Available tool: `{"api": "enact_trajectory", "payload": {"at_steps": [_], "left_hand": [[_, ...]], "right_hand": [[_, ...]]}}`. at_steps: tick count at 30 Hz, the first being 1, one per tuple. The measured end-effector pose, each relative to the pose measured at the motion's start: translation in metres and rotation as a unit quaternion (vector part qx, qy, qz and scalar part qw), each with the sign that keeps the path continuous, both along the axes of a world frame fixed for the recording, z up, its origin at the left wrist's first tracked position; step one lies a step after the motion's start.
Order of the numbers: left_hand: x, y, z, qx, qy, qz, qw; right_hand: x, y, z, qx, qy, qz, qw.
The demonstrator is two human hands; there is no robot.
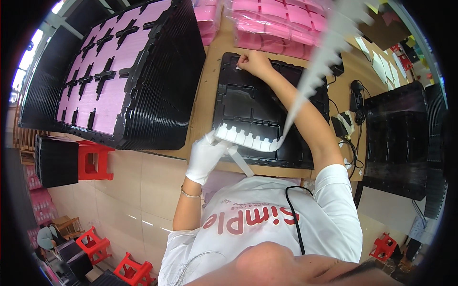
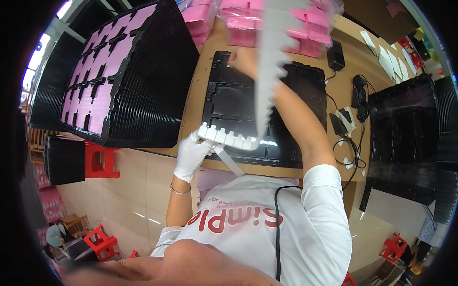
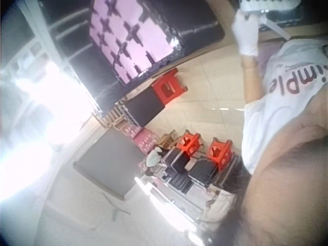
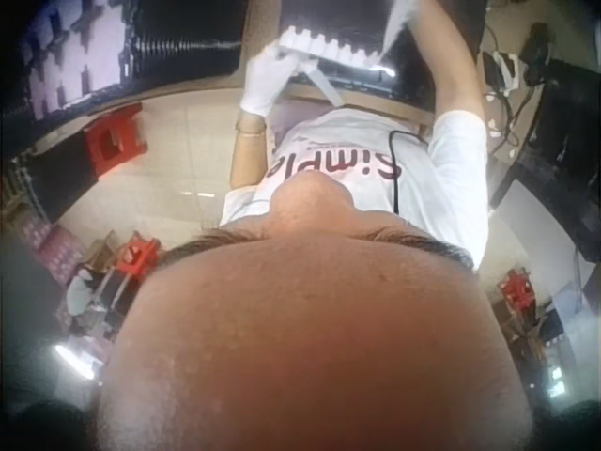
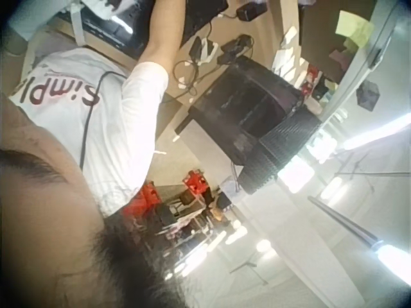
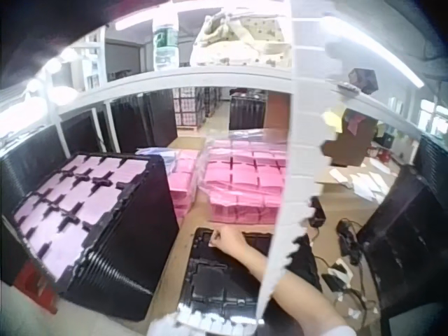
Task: The person places pink plastic inserts into black plastic trays and peels off a white protective film from the tray surface. This cycle is performed multiple times on the same tray throughout the clip.
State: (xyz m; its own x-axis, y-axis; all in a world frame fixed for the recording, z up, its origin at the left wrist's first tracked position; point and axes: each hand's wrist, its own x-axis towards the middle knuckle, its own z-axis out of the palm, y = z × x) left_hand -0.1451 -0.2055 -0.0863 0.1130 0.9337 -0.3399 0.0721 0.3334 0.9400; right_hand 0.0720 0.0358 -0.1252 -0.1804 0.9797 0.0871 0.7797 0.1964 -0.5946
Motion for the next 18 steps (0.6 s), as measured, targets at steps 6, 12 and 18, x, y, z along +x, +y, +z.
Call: {"api": "enact_trajectory", "payload": {"at_steps": [6, 12, 18], "left_hand": [[-0.007, 0.003, -0.005, 0.039, 0.060, -0.048, 0.996], [-0.004, 0.003, -0.004, 0.024, 0.013, -0.012, 1.000], [-0.010, 0.005, -0.003, -0.012, -0.089, 0.060, 0.994]], "right_hand": [[0.000, 0.005, 0.002, 0.027, -0.055, 0.005, 0.998], [0.010, -0.006, 0.000, 0.017, 0.041, 0.104, 0.994], [0.017, -0.090, 0.000, -0.155, 0.536, 0.050, 0.828]]}}
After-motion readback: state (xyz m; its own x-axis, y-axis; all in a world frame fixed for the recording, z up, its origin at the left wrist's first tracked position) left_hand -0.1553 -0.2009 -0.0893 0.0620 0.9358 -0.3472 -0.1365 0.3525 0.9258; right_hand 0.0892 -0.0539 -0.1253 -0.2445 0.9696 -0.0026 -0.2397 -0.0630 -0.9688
